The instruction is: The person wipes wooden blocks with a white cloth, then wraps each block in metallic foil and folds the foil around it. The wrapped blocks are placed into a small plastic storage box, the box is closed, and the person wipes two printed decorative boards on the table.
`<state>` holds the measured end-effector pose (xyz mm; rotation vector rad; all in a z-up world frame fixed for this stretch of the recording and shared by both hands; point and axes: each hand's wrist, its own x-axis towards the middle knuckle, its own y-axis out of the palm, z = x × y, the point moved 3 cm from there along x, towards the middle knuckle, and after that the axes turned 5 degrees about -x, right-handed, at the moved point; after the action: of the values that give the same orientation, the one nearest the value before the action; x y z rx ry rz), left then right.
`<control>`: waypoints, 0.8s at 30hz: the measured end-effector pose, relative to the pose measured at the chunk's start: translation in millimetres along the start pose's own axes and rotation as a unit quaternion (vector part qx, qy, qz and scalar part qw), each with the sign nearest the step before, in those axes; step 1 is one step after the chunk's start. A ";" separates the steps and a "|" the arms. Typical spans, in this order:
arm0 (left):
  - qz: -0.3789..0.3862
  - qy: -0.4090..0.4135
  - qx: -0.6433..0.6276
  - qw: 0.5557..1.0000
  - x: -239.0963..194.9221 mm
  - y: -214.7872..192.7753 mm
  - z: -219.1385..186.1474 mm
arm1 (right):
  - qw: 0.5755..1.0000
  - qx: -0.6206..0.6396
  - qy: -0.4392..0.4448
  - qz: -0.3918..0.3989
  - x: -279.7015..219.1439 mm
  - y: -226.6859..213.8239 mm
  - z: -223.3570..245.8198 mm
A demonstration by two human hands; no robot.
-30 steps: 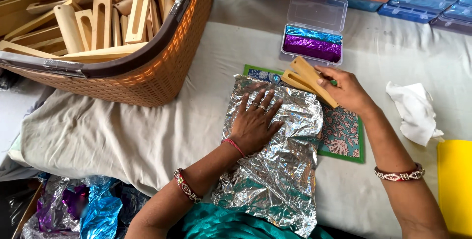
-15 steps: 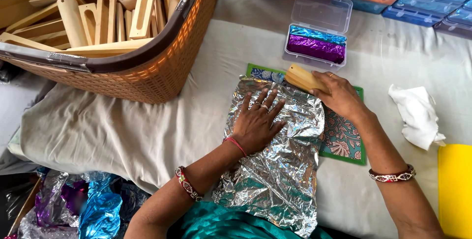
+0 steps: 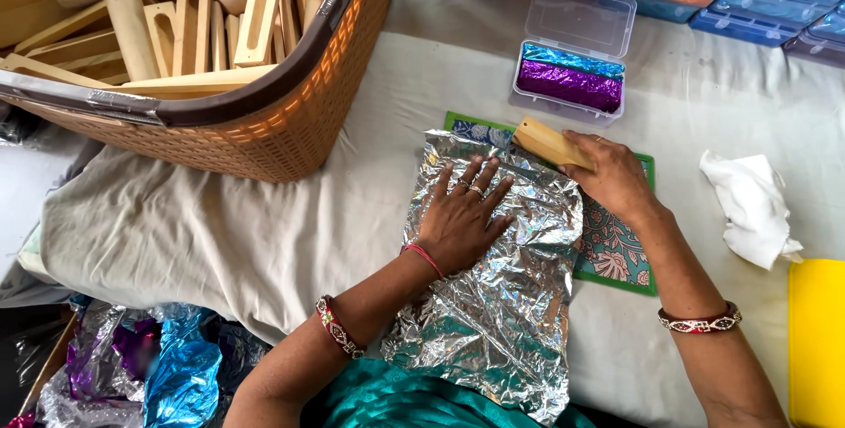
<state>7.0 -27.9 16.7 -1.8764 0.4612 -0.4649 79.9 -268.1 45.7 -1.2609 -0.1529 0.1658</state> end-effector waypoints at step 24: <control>-0.010 0.004 -0.001 1.000 2.0 6.0 1.5 | 0.980 -0.043 0.172 -0.087 -55.5 -10.6 -93.6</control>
<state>9.0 -29.7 10.8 -1.8829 0.4485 -0.4857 45.3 -370.0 26.7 -1.3366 0.0286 -0.2112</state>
